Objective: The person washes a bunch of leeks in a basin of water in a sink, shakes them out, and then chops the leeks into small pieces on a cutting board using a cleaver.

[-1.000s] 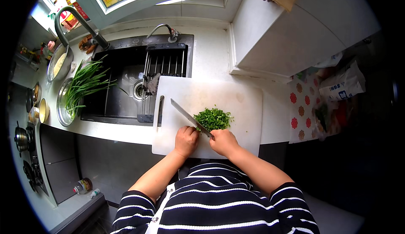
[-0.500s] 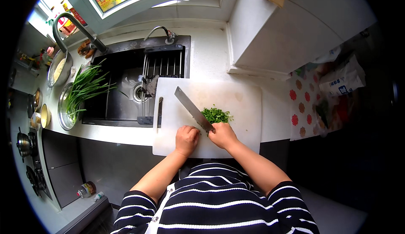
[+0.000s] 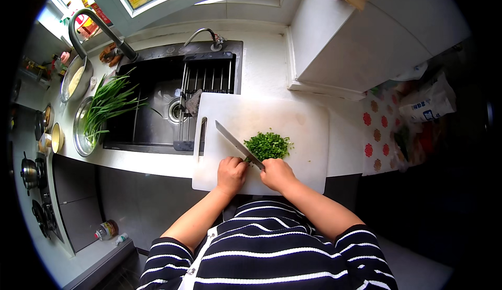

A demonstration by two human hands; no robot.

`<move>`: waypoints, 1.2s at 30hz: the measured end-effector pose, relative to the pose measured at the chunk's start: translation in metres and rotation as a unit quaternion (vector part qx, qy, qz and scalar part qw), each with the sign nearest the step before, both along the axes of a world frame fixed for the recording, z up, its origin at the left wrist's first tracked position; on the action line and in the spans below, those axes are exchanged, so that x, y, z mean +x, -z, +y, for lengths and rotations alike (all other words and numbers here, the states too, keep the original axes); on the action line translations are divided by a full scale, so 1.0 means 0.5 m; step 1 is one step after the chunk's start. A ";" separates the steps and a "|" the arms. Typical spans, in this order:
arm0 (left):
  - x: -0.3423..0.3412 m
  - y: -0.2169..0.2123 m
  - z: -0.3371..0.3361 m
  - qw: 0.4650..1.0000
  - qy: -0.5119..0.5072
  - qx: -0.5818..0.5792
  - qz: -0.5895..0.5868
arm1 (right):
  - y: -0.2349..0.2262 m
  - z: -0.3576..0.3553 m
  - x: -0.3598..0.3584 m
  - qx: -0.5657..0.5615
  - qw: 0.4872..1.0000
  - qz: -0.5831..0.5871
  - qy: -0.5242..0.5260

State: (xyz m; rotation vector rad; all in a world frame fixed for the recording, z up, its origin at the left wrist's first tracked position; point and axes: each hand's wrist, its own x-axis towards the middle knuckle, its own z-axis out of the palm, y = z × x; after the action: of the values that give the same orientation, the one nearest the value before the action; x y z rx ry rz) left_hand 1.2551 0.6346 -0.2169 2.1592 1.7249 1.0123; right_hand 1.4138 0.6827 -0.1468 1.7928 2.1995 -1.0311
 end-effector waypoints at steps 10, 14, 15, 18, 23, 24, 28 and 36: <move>0.010 0.015 0.023 1.000 0.009 0.026 0.001 | 0.010 0.024 0.022 0.010 0.998 0.050 0.026; 0.013 0.024 0.025 1.000 0.009 0.025 0.015 | -0.019 0.003 0.027 0.028 0.998 0.056 0.022; 0.013 0.026 0.026 0.999 0.010 0.028 0.015 | -0.013 -0.004 0.028 0.046 0.997 0.061 0.018; 0.013 0.029 0.027 0.999 0.010 0.031 0.019 | -0.005 -0.010 0.017 0.047 0.998 0.027 0.013; 0.010 0.028 0.022 0.999 0.018 0.030 0.014 | 0.018 0.020 -0.009 0.050 0.998 0.033 0.016; 0.010 0.025 0.023 0.999 0.019 0.038 0.011 | 0.024 0.027 -0.010 0.052 0.998 0.041 0.015; 0.011 0.023 0.027 0.998 0.020 0.061 0.003 | 0.033 0.034 0.017 0.069 0.991 0.101 0.047; 0.017 0.030 0.031 0.999 0.012 0.041 0.003 | -0.014 0.008 0.018 0.002 0.999 0.035 0.030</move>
State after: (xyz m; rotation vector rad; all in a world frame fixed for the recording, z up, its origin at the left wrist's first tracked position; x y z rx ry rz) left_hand 1.2635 0.6498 -0.2318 2.2284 1.6846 1.0915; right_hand 1.4231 0.6867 -0.1398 1.8633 2.2018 -1.1197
